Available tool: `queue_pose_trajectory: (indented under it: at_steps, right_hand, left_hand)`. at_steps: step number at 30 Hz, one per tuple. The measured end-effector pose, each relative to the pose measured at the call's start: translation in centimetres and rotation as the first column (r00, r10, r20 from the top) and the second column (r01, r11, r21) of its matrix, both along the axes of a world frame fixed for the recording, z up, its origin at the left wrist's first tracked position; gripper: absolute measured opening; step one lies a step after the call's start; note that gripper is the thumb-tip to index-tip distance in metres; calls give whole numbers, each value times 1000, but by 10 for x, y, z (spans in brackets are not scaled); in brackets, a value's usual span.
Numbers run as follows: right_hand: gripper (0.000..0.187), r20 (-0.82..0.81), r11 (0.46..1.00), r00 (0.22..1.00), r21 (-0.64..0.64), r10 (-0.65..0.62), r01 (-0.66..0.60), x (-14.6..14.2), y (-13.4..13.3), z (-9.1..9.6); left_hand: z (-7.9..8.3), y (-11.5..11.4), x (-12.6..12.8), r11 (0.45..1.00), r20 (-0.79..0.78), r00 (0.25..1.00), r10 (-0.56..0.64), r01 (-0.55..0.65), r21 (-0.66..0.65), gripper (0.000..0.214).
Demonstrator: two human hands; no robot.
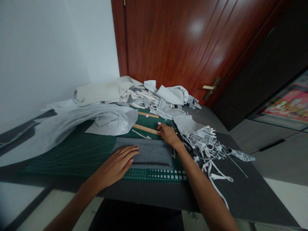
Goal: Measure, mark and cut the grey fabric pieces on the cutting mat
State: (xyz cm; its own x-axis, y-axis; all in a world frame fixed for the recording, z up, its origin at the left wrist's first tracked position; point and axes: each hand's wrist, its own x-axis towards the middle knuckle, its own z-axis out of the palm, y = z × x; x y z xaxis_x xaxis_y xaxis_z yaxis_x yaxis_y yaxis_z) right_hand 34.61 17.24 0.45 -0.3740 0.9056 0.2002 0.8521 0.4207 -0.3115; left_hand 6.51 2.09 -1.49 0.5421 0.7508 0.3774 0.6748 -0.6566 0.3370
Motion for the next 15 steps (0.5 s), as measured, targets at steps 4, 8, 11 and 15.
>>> queue_pose_trajectory:
  at_steps: [4, 8, 11, 15]
  right_hand:
    - [17, -37, 997, 999, 69, 35, -32, 11, -6, 6]
    - [24, -75, 987, 997, 160, -8, 20, 36, -19, 14]
    - [24, -141, 962, 990, 269, -15, 53, 49, -31, 16]
    - [23, -269, 942, 963, 326, 13, 78, 50, -43, 20]
  left_hand:
    - [-2, 2, -3, 998, 18, 998, 56, -57, 29, 39]
    - [0, 1, -5, 995, 23, 996, 87, -88, 46, 45]
    - [1, 0, -6, 991, 39, 992, 118, -121, 61, 47]
    - [-1, 3, -9, 975, 100, 976, 193, -202, 89, 47]
